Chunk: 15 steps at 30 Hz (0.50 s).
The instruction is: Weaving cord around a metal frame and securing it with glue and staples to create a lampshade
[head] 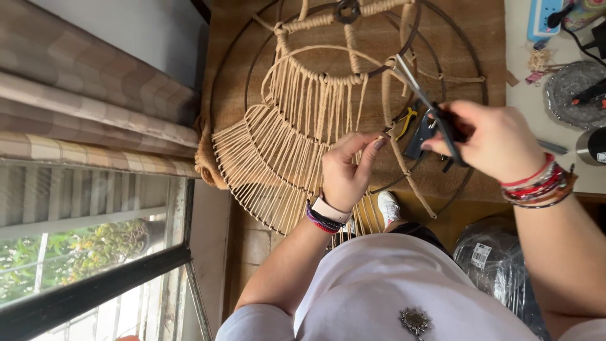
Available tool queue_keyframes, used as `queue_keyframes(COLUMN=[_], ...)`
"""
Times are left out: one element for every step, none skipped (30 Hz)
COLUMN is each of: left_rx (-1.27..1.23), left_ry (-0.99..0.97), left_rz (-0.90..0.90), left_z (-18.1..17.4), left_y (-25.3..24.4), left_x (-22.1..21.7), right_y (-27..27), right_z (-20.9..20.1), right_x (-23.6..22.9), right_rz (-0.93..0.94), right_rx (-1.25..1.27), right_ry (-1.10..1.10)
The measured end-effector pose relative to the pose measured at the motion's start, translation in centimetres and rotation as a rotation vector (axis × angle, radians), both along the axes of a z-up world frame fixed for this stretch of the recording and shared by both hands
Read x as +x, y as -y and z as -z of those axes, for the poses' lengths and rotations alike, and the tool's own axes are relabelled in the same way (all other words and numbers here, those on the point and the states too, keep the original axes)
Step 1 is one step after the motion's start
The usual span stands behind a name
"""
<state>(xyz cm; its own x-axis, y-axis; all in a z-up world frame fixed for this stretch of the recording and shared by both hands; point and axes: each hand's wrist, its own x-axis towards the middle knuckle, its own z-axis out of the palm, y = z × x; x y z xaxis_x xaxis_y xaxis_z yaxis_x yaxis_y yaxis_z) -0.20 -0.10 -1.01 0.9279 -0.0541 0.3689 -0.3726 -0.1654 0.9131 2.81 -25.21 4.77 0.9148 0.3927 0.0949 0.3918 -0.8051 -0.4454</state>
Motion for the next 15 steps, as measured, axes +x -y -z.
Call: queue_keyframes(left_rx=[0.018, 0.036, 0.036, 0.039, 0.039, 0.037, 0.04, 0.044, 0.039, 0.064, 0.093, 0.093, 0.088, 0.081, 0.078], left_ry=[0.031, 0.062, 0.067, 0.088, 0.104, 0.104, 0.099, 0.094, 0.091, 0.124, 0.154, 0.149, 0.165, 0.18, 0.176], left_rz=[-0.015, -0.03, -0.025, -0.014, 0.001, 0.009, -0.036, -0.082, -0.064, -0.05, -0.036, -0.02, 0.025, 0.07, 0.087], left_z=[0.1, 0.2, -0.1, -0.4, -0.5, -0.1, 0.5, 1.0, 0.8, 0.7, 0.4, 0.7, 1.1, 1.4, 1.2], left_y=[0.1, 0.3, 0.2, 0.1, 0.2, 0.1, 0.2, 0.4, 0.3, 0.3, 0.0, 0.2, 0.4, 0.5, 1.0], left_x=[0.1, 0.2, 0.1, 0.0, -0.2, -0.1, -0.3, -0.5, -0.7, -0.9, -1.1, -1.1, -1.1, -1.2, -1.2], right_y=[-0.3, -0.6, -0.1, 0.4, 1.0, 0.1, -0.6, -1.1, -1.1, -1.0, -1.1, -0.6, -0.2, 0.3, 1.3], right_z=[0.0, 0.0, 1.1, 2.2, 3.4, 3.9, 4.4, 4.9, 7.9, 10.9, 14.0, 16.3, 18.7, 21.1, 22.7], right_x=[-0.2, -0.4, -0.9, -1.4, -2.1, -2.7, -3.7, -4.7, -5.7, -6.7, -7.7, -8.0, -8.4, -8.8, -8.9], right_rz=[0.008, 0.016, 0.021, 0.066, 0.115, 0.123, 0.247, 0.37, 0.388, 0.474, 0.559, 0.577, 0.632, 0.686, 0.704], right_rx=[0.007, 0.014, 0.014, 0.077, 0.138, 0.136, 0.161, 0.186, 0.183, 0.301, 0.426, 0.427, 0.499, 0.571, 0.57], right_ry=[0.008, 0.017, 0.022, 0.03, 0.033, 0.034, -0.01, -0.054, -0.054, -0.121, -0.19, -0.192, -0.228, -0.264, -0.263])
